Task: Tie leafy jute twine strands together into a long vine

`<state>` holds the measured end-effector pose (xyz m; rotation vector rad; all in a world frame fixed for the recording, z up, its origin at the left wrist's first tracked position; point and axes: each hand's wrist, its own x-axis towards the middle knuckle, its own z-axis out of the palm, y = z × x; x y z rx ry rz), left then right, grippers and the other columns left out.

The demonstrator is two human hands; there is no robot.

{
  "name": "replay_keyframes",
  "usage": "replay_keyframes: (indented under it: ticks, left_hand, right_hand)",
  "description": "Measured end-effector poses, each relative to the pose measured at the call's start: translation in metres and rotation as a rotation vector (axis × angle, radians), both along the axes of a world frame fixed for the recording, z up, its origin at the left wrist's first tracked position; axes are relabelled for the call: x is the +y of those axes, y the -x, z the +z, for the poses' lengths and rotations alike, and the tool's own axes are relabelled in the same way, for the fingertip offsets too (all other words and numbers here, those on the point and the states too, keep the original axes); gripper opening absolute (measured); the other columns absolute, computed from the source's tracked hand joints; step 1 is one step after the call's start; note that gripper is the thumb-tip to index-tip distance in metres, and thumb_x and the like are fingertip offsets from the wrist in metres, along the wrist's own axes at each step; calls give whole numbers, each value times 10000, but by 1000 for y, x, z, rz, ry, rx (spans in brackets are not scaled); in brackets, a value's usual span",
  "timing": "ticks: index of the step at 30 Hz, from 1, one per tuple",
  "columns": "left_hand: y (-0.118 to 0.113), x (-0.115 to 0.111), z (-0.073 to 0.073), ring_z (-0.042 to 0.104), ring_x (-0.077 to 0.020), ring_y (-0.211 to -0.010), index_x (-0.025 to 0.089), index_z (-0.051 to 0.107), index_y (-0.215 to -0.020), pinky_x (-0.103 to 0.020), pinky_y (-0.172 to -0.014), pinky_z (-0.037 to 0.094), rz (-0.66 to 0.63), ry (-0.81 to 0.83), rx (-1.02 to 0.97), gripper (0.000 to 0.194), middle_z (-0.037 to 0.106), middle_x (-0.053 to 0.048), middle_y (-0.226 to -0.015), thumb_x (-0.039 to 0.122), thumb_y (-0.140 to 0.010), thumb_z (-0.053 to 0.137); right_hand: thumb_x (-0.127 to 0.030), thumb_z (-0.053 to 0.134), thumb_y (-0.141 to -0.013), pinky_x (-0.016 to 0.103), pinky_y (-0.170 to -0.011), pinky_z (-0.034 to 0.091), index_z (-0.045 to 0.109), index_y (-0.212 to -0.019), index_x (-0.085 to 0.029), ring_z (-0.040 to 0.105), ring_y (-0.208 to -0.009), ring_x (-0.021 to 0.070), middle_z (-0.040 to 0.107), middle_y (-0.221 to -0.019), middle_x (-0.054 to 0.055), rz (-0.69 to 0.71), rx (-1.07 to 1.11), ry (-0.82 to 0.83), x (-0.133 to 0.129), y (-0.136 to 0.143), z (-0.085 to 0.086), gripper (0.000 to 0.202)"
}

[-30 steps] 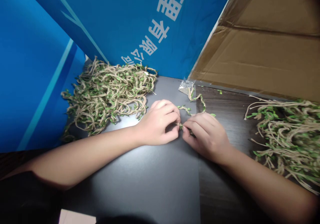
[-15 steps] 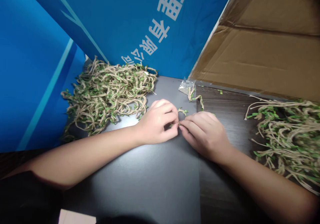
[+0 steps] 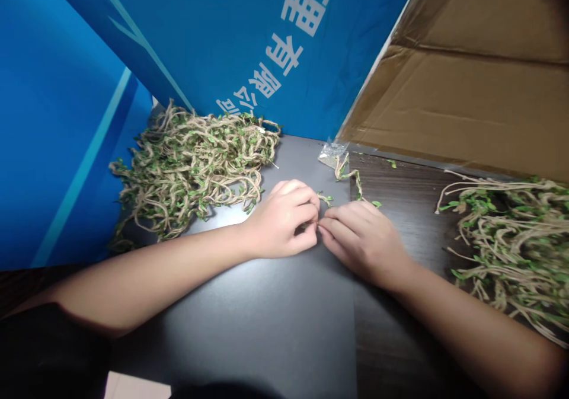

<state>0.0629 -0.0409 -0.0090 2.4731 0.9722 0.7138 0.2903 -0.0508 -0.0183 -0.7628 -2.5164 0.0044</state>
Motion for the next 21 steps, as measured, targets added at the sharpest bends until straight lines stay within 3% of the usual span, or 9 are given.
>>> replay_keyframes:
  ticks: [14,21]
  left_hand:
    - [-2,-3,1,573,-265,-1112,189,694,-883,-431,-979,411,29,-22,69,111,704,-74,-1082,260,-896,611]
    - [-2,-2,5,565,-254,-1066,185,617,-902,-417,-957,418,39,34,61,73,687,-73,-1032,251,-870,612]
  right_hand:
    - [-170,606,-985,369,-757,424,651,-867,-181,546,-803,194,693,-848,50,21,21,-14,-1,2,-1,126]
    - [-140,616,-961,356,-744,430,654,-861,-181,564,-812,189,685,-842,49,54,36,-16,1,3,-2,114]
